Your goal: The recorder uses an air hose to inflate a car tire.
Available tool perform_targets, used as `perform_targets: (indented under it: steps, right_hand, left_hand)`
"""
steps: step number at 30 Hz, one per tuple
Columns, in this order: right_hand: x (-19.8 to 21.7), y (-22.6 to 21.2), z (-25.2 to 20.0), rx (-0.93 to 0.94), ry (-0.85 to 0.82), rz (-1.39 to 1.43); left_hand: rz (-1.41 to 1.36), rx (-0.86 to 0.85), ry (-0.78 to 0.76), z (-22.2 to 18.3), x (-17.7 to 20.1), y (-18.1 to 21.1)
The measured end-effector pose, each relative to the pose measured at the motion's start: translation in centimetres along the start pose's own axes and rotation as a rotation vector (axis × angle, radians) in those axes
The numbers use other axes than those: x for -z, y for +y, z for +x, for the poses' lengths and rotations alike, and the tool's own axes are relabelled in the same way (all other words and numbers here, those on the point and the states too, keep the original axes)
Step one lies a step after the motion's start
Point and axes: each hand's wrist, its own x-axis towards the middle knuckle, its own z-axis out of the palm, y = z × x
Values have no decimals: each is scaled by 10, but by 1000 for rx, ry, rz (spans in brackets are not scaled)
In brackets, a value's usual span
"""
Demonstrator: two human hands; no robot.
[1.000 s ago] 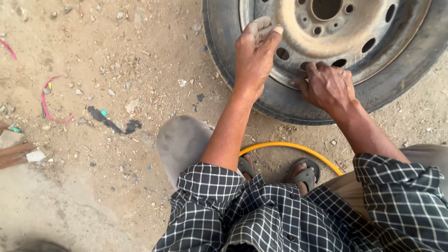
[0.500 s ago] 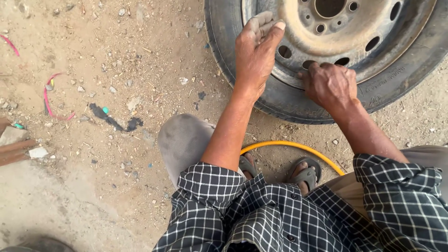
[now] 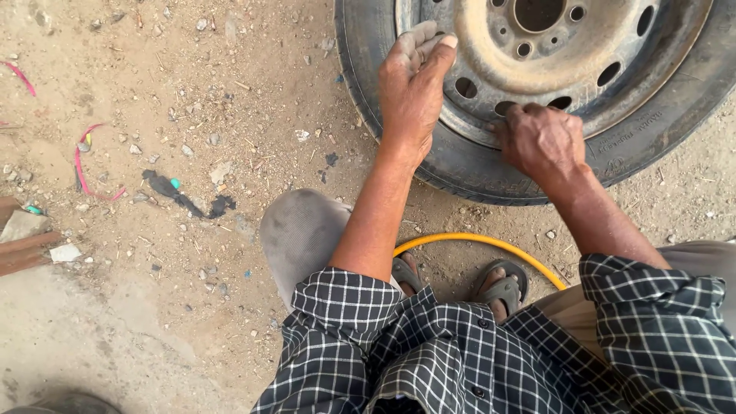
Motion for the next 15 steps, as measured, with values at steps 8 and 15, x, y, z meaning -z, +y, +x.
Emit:
perform_targets:
  steps: [8,15]
  right_hand:
    - [-11,10,0,145,186,-5]
    - [-56,70,25,166,345,10]
  left_hand:
    - [19,35,-1,0,-7,-4]
    - [176,97,35,5,-8,-1]
